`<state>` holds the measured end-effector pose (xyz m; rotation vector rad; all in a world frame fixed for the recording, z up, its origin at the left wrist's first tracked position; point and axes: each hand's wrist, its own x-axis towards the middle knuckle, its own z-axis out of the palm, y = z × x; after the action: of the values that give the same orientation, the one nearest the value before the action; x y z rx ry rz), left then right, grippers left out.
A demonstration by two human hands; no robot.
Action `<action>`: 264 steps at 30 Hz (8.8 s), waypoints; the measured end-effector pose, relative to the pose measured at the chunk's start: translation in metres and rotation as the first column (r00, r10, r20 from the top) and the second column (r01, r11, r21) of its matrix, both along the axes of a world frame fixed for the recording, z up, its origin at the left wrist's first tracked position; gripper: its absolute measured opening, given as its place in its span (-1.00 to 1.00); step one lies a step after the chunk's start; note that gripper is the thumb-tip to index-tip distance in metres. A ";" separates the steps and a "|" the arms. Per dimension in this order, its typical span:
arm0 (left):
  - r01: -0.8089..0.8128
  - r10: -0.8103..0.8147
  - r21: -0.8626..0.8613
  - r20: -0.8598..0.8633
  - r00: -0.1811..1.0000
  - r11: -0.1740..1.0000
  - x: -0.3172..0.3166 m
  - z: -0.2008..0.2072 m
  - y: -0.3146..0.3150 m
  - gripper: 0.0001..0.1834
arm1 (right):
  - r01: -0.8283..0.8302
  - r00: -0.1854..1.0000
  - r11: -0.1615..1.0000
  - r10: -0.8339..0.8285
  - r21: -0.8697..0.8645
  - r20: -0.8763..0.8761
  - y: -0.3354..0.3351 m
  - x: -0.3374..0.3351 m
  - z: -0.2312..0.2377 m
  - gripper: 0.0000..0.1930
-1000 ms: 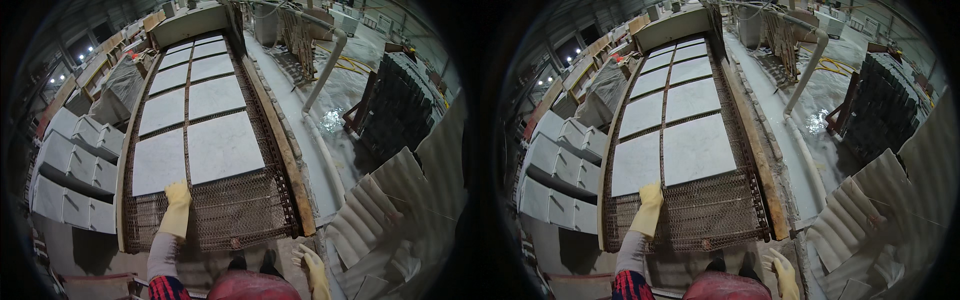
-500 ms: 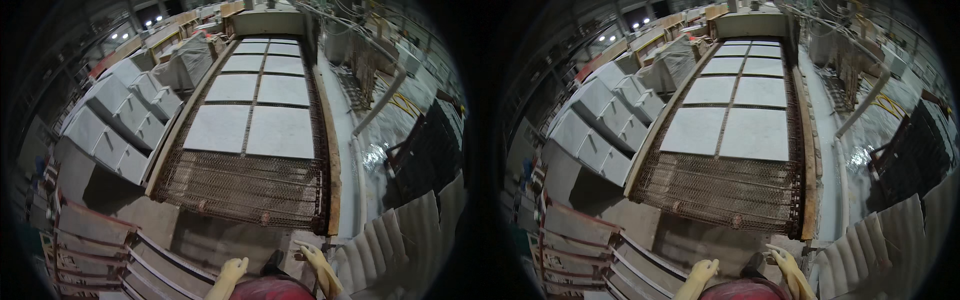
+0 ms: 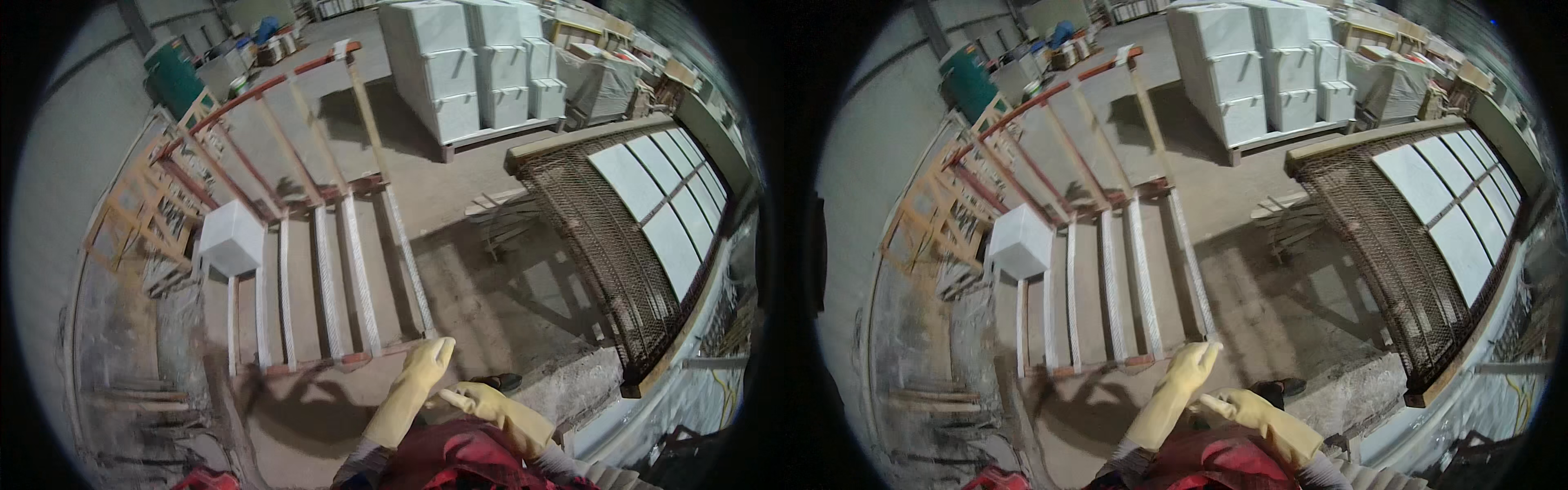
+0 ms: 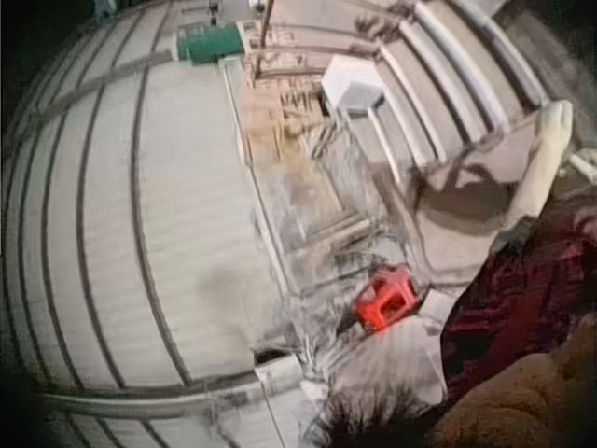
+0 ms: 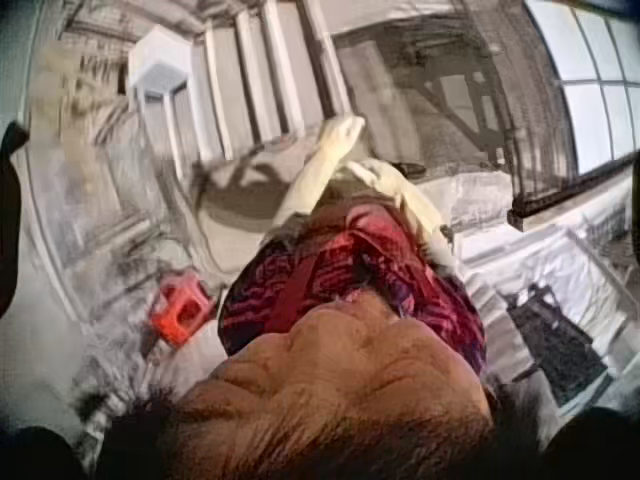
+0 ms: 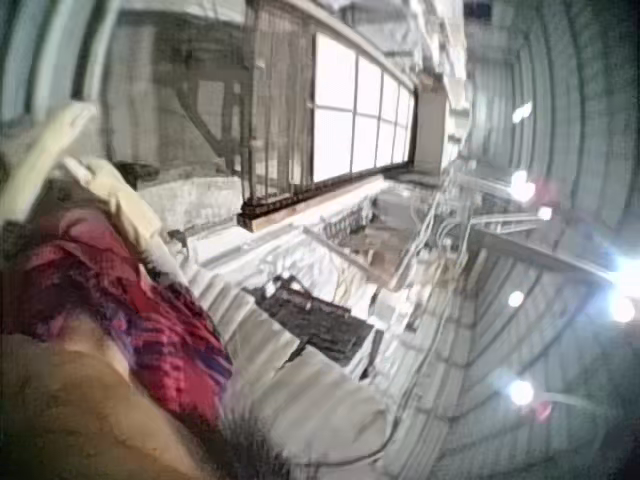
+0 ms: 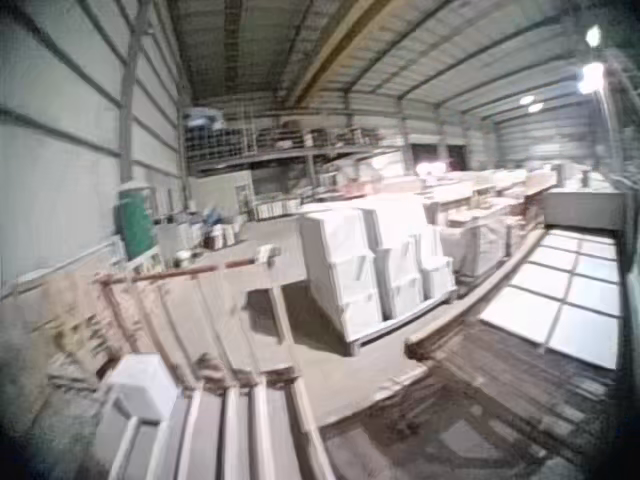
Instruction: The person repeatedly picks up white square tiles from a stack and places them onto a conveyor belt. The person wears yellow gloves and moves between the stack and the belt in a repetitive loop.
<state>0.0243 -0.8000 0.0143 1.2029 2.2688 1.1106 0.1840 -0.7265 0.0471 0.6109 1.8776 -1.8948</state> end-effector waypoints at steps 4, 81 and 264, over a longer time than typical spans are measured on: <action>-0.379 0.384 0.088 -0.051 0.922 0.921 -0.034 0.053 -0.126 -0.74 | -0.498 0.867 0.860 0.488 0.111 0.104 -0.122 -0.088 0.073 -0.32; -0.813 0.872 -0.349 0.337 0.355 0.466 -1.132 -0.351 -0.576 -0.06 | -0.055 0.828 0.957 -0.115 0.284 0.548 -0.450 -0.957 -0.228 -0.53; 0.666 0.434 -0.512 0.849 0.300 0.542 0.066 -0.046 0.368 -0.08 | 0.443 0.085 0.209 -0.978 0.872 0.191 0.189 0.287 -0.081 -0.50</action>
<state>0.0903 -0.4317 -0.0320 0.0830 1.2157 0.2408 0.4707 -0.5371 -0.0343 2.7173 1.4868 -0.7907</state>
